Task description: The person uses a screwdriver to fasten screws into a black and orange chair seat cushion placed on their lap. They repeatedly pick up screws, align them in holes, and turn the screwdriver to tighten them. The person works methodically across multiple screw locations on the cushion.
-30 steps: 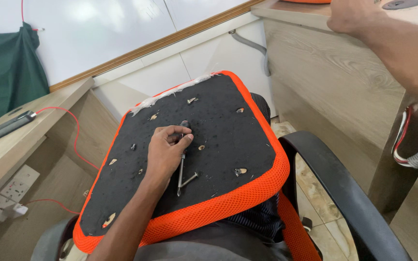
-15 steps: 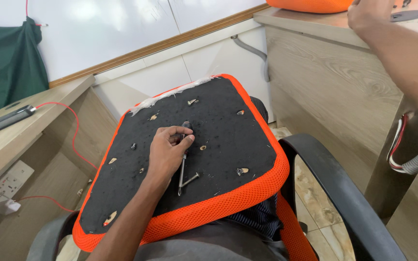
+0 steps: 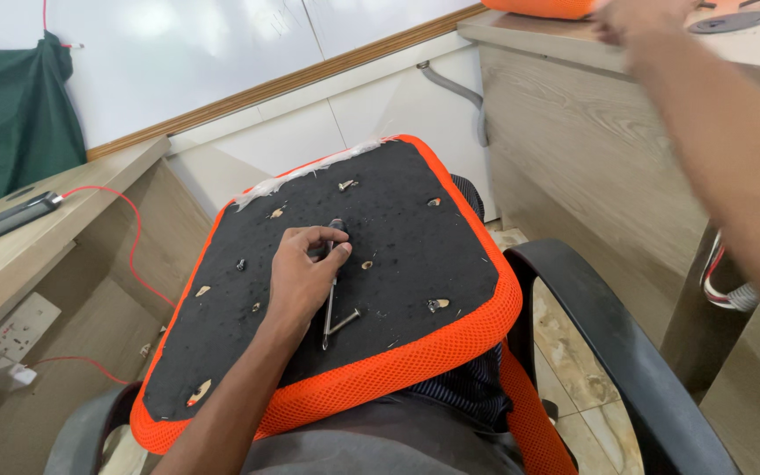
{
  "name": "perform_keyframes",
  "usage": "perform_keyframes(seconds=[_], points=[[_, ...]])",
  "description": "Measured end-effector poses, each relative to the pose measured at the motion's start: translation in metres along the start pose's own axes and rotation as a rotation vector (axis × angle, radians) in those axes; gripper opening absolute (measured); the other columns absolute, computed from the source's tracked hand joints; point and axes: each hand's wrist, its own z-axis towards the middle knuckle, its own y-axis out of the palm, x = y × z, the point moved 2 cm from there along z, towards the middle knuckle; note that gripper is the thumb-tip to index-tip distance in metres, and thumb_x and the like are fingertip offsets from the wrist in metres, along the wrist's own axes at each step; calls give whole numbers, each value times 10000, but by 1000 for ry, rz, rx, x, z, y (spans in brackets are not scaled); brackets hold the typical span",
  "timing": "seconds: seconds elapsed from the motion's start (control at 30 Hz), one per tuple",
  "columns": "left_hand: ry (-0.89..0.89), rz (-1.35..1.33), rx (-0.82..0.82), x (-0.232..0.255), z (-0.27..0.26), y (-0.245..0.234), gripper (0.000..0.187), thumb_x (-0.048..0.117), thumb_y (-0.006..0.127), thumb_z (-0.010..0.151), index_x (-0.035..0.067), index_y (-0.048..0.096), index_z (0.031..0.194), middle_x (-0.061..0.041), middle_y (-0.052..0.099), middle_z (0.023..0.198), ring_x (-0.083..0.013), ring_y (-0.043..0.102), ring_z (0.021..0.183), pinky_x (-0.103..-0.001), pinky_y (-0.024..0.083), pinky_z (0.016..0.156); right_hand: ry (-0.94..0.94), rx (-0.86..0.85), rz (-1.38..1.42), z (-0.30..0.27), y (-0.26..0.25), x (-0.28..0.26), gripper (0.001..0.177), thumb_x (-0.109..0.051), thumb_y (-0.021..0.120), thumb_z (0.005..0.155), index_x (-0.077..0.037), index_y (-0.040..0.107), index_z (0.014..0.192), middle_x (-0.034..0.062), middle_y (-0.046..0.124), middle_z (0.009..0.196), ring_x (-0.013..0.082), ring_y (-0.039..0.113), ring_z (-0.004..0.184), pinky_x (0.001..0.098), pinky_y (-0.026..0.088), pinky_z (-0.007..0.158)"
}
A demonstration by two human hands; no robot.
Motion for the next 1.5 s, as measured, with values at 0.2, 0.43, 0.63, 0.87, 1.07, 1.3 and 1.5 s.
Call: perform_keyframes(seconds=[0.2, 0.43, 0.63, 0.87, 1.07, 1.3, 1.5], points=[[-9, -110, 7, -8, 0, -3, 351, 225, 785, 822, 97, 753, 1146, -78, 648, 1245, -221, 702, 1012, -356, 587, 801, 79, -530, 79, -110, 130, 34, 172, 150, 789, 679, 45, 750, 810, 144, 765, 892, 224, 766, 780, 332, 654, 744], [175, -337, 102, -26, 3, -10, 535, 160, 834, 815, 21, 642, 1295, -149, 694, 1263, -184, 672, 1155, -277, 579, 876, 383, -951, 119, -268, 195, 45, 182, 92, 759, 791, 94, 744, 972, 179, 759, 985, 246, 768, 890, 331, 674, 839], [101, -510, 41, -25, -2, -12, 394, 38, 784, 820, 12, 719, 1208, -118, 780, 1092, -147, 754, 930, -246, 618, 787, 466, -972, 112, -310, 186, 37, 153, 72, 756, 819, 89, 735, 970, 181, 754, 987, 239, 764, 894, 330, 618, 843], [78, -331, 82, -15, -10, -18, 291, 82, 812, 810, 47, 785, 1098, -88, 810, 915, -119, 764, 794, -247, 615, 723, 523, -1000, 115, -313, 177, 39, 173, 5, 778, 816, 64, 742, 975, 159, 765, 962, 214, 765, 892, 318, 616, 842], [98, -183, 105, -14, -11, -16, 239, 124, 810, 827, 61, 797, 1057, -83, 815, 882, -104, 758, 761, -241, 595, 703, 589, -1035, 180, -313, 173, 53, 150, -62, 757, 874, 30, 758, 992, 143, 764, 968, 187, 747, 894, 295, 643, 859], [114, -325, 77, -23, -8, -13, 224, 82, 793, 817, 18, 791, 1032, -62, 799, 868, -85, 738, 760, -222, 583, 683, 626, -998, 194, -313, 177, 63, 166, -66, 753, 862, 32, 727, 994, 118, 747, 939, 182, 740, 874, 307, 641, 845], [71, -440, 12, -28, -6, -12, 228, 57, 791, 821, 0, 782, 1042, -65, 789, 893, -84, 721, 779, -221, 572, 701, 615, -998, 186, -316, 176, 62, 157, -55, 744, 856, 47, 719, 973, 140, 746, 923, 192, 741, 831, 290, 642, 809]])
